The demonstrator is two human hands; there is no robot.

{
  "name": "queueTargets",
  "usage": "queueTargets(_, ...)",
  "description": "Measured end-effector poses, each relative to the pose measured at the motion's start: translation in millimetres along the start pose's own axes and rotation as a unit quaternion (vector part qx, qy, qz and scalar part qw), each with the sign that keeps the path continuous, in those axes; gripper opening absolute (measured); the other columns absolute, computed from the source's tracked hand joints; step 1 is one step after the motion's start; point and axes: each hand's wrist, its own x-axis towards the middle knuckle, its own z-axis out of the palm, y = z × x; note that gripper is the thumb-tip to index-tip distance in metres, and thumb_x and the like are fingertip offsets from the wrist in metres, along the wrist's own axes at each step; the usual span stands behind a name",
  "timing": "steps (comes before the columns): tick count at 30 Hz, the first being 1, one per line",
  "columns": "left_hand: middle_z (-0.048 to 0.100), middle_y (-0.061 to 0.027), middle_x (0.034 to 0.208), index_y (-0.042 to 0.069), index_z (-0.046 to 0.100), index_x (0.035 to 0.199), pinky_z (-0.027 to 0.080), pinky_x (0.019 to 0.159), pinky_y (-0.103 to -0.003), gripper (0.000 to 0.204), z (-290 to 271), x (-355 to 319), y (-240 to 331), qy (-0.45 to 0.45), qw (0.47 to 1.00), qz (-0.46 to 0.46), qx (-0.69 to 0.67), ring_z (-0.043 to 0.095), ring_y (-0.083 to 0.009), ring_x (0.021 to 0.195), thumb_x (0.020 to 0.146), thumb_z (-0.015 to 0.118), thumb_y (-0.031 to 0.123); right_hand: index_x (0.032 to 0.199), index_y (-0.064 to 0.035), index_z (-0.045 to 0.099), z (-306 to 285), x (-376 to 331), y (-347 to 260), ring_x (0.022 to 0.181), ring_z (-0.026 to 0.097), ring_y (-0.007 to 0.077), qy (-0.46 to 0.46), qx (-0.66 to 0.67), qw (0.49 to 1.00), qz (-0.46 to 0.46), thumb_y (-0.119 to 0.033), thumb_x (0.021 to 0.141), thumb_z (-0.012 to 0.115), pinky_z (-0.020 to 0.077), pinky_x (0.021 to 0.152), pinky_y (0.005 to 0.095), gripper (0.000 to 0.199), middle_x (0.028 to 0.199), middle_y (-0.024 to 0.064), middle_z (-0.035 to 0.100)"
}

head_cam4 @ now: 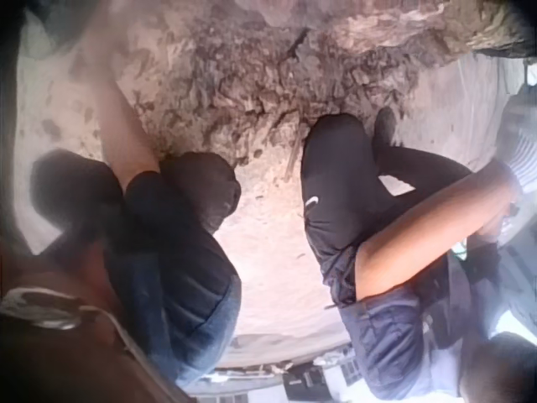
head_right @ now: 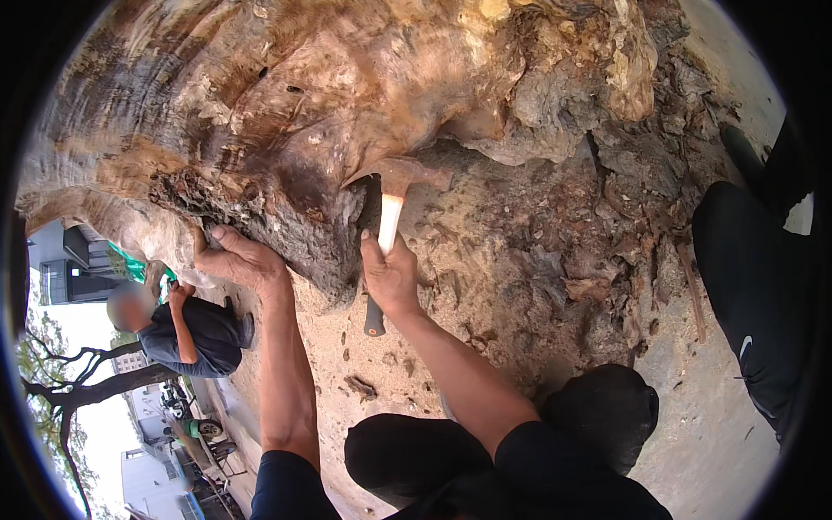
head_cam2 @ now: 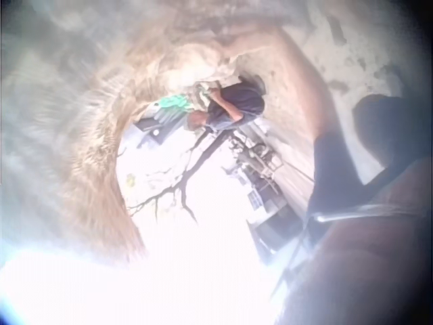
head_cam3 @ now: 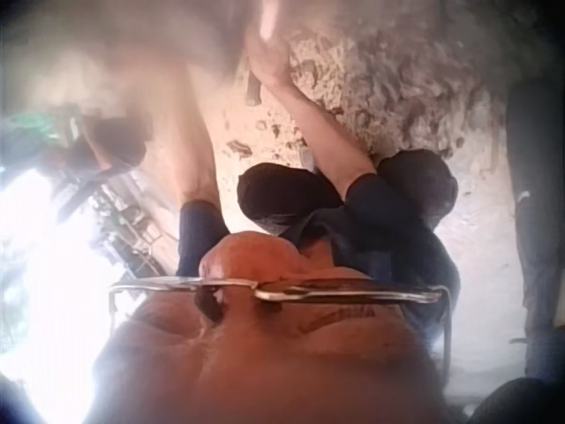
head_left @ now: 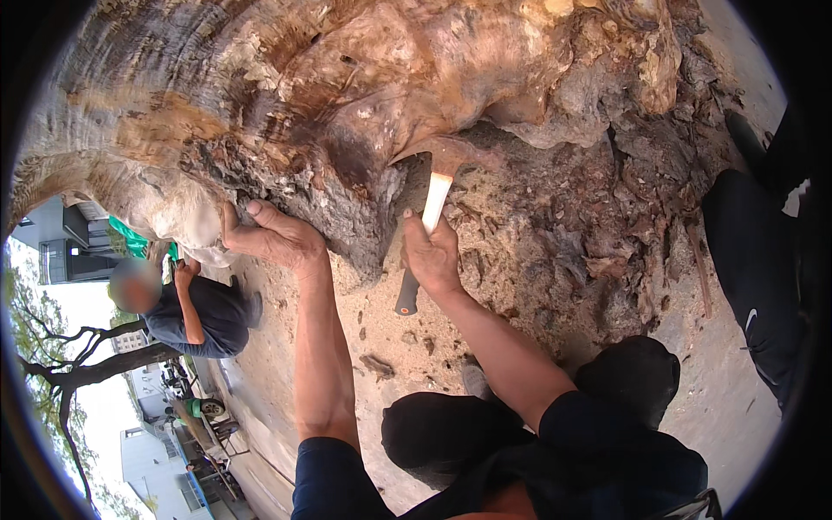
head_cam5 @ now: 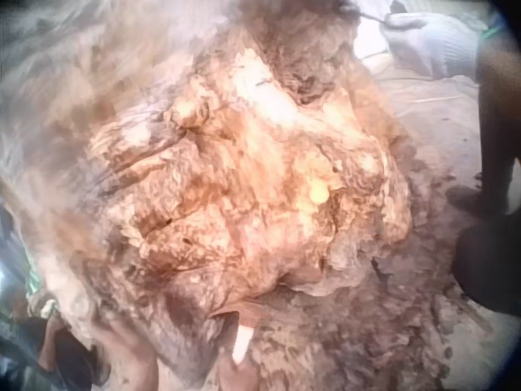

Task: The person uses a hammer and chisel to chip away bark and wood from a large tree trunk. They repeatedly strike the chisel to remove material and clear debris from the carved area.

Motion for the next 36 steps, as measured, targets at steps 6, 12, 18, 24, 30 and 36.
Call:
queueTargets(6,0.042,-0.0156,0.118,-0.011,0.040,0.136,0.042,0.088,-0.038,0.051,4.7,-0.5,17.2,-0.005,0.999,-0.025,-0.034,0.046,-0.0197,0.097,0.109,0.051,0.032,0.103,0.0010,0.057,-45.7,12.8,9.5,0.066,0.050,0.0089,-0.082,0.019,0.991,-0.104,-0.016,0.106,0.057,0.0452,0.058,0.0292,0.017,0.076,-0.0003,0.054)
queueTargets(12,0.044,-0.0234,0.121,-0.012,0.043,0.133,0.041,0.093,-0.043,0.051,-2.9,6.5,11.4,0.012,0.997,0.037,0.064,0.049,-0.0273,0.102,0.109,0.051,0.032,0.108,0.0048,0.060,-63.2,14.5,-71.4,0.069,0.071,0.0258,-0.076,-0.406,0.907,-0.086,-0.017,0.103,0.056,0.0572,0.060,0.0386,0.023,0.082,0.0179,0.069)
queueTargets(18,0.051,-0.0225,0.129,-0.005,0.051,0.132,0.044,0.098,-0.044,0.035,-49.0,11.7,89.0,-0.088,0.990,0.105,0.019,0.055,-0.0321,0.112,0.099,0.057,0.004,0.115,0.0110,0.060,-57.9,11.3,-133.2,0.070,0.074,0.0312,-0.075,-0.558,0.826,-0.018,-0.017,0.103,0.059,0.0617,0.062,0.0396,0.031,0.083,0.0215,0.072)
queueTargets(24,0.053,-0.0214,0.135,-0.001,0.050,0.135,0.058,0.068,-0.043,0.043,-39.3,-46.2,140.3,-0.404,0.910,0.086,-0.009,0.069,-0.0330,0.082,0.092,0.054,-0.006,0.108,0.0095,0.064,-50.3,-0.4,-127.7,0.077,0.075,0.0378,-0.061,-0.533,0.843,-0.049,-0.018,0.100,0.062,0.0595,0.067,0.0456,0.029,0.086,0.0277,0.072)
queueTargets(30,0.054,-0.0249,0.126,-0.002,0.049,0.132,0.058,0.061,-0.050,0.044,-9.3,-92.7,146.5,-0.432,0.893,0.111,0.059,0.069,-0.0431,0.077,0.089,0.059,-0.001,0.106,0.0064,0.067,-71.5,4.4,-118.6,0.082,0.074,0.0427,-0.024,-0.570,0.820,-0.042,-0.020,0.098,0.063,0.0588,0.073,0.0490,0.028,0.087,0.0283,0.072)
queueTargets(36,0.068,-0.0273,0.104,-0.003,0.064,0.116,0.059,0.070,-0.050,0.028,-28.1,-193.4,92.2,-0.607,0.792,0.071,0.007,0.073,-0.0415,0.086,0.091,0.062,0.009,0.113,0.0029,0.069,-148.2,-49.4,-26.0,0.086,0.074,0.0392,0.057,-0.567,0.820,0.055,-0.024,0.093,0.067,0.0569,0.077,0.0453,0.034,0.092,0.0283,0.072)
